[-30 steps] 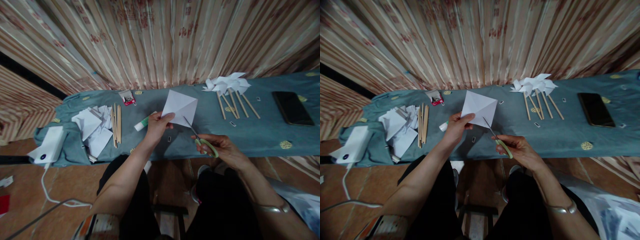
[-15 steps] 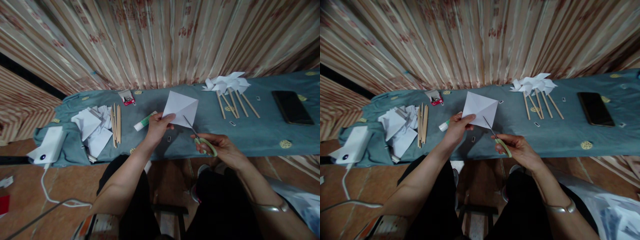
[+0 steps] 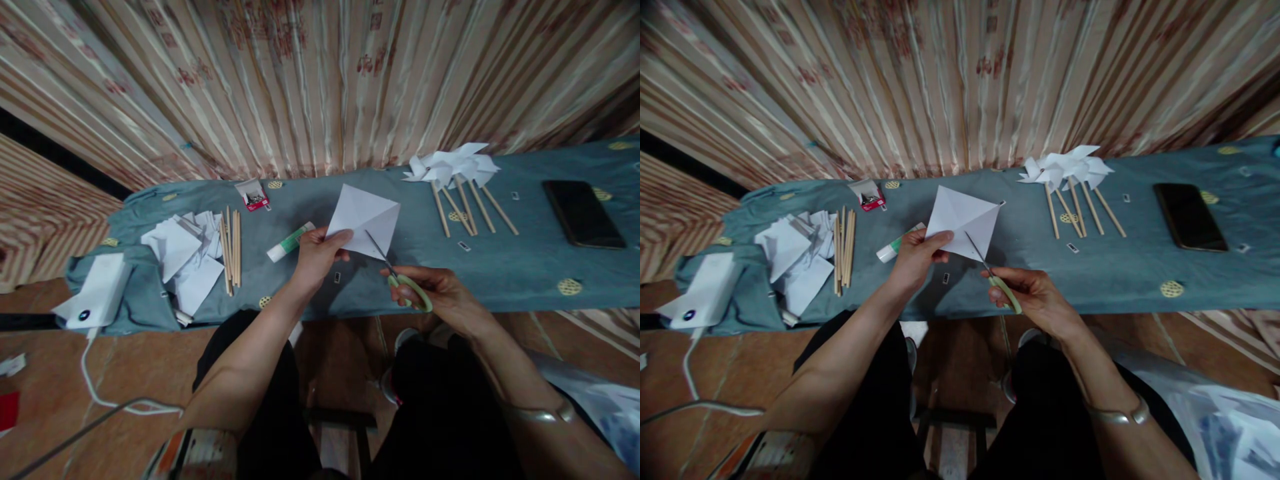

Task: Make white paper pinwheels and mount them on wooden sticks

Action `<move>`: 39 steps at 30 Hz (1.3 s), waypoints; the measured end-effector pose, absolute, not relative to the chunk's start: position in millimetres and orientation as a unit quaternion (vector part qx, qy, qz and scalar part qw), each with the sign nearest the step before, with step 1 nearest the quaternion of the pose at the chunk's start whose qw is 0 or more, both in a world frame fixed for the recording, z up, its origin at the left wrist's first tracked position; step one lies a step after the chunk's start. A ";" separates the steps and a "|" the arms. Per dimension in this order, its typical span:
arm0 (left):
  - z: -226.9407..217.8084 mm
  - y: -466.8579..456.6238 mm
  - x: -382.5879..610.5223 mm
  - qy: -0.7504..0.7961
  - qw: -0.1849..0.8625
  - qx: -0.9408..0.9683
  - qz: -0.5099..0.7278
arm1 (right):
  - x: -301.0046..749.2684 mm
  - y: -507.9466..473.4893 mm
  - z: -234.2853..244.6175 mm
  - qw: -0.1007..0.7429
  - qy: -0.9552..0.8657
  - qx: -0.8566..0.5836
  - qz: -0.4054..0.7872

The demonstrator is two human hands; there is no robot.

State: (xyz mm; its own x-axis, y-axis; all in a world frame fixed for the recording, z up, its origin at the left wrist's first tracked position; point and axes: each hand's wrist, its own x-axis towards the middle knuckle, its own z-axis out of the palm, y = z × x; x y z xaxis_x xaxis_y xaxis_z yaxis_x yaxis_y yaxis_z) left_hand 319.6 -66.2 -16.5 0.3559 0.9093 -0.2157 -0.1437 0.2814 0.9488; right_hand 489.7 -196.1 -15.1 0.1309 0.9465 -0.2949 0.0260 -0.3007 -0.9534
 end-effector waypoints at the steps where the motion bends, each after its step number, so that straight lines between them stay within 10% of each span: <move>1: -16.8 -66.3 319.8 0.418 0.682 0.460 0.384 | 489.7 -196.0 -15.3 0.438 -0.401 -0.610 0.525; 39: -21.1 -66.7 319.9 0.404 0.687 0.458 0.393 | 484.5 -194.3 -11.9 0.468 -0.313 -0.589 0.580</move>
State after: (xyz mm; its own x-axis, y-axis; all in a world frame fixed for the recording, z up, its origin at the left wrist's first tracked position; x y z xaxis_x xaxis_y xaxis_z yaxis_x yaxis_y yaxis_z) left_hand 319.9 -66.7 -21.1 0.3642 0.9105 -0.1959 -0.1699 0.2718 0.9472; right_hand 484.5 -194.3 -11.9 0.1316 0.9115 -0.3897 -0.1743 -0.3658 -0.9143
